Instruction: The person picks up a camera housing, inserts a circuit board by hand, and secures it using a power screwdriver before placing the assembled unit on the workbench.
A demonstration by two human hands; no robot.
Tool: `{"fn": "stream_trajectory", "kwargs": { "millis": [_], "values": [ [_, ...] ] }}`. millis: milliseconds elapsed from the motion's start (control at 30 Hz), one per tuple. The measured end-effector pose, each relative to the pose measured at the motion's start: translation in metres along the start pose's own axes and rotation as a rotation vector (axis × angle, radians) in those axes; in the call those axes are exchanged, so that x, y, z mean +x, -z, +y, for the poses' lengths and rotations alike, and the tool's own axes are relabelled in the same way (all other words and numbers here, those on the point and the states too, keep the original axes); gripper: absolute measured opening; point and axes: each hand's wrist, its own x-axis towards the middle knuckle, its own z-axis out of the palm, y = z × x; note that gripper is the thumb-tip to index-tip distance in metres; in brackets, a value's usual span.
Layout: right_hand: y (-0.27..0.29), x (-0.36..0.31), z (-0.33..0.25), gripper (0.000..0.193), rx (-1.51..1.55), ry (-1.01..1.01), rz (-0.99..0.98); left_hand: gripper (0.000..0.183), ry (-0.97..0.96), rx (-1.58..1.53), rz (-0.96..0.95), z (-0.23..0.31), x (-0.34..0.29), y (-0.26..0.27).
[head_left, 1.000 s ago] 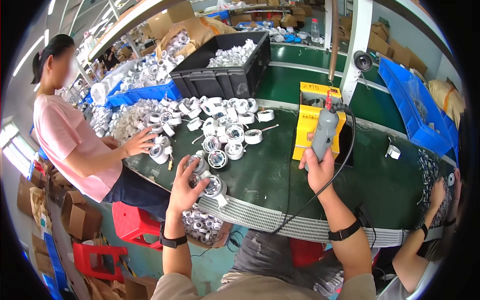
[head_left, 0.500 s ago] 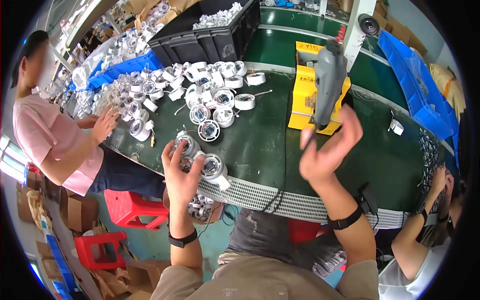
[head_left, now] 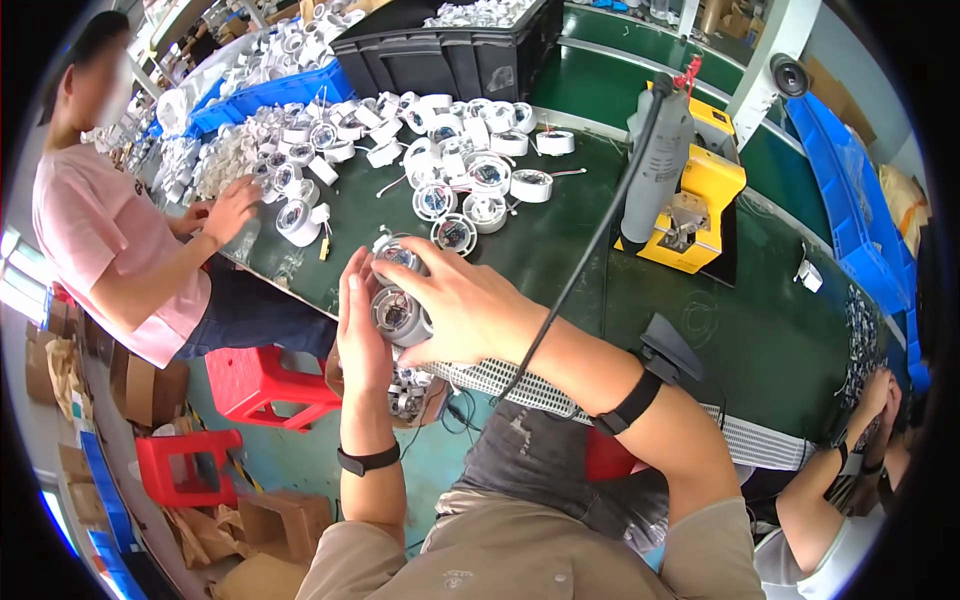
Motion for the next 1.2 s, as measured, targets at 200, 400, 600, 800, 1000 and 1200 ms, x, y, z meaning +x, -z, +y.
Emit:
{"fn": "stream_trajectory", "kwargs": {
  "millis": [200,400,600,800,1000,1200],
  "values": [
    [0.002,0.024,0.006,0.053,0.149,-0.090,-0.244,0.049,-0.003,-0.017,-0.004,0.004,-0.005,0.006],
    [-0.003,0.028,0.018,0.046,0.196,0.125,-0.255,0.035,-0.466,0.694,0.300,0.020,0.049,0.065],
    [-0.006,0.020,0.004,0.046,0.188,0.007,-0.239,0.046,-0.662,1.305,0.235,0.017,0.120,0.096],
    [0.000,0.013,0.007,0.043,0.156,0.089,-0.222,0.030,-0.754,1.245,0.337,0.005,0.140,0.104],
    [0.028,0.002,0.011,0.045,0.147,0.093,-0.207,0.018,-0.457,0.607,0.150,0.000,0.135,0.119],
    [0.065,-0.026,0.020,0.043,0.132,-0.088,-0.155,0.045,-0.102,-0.144,-0.084,0.030,0.049,0.035]
  ]
}}
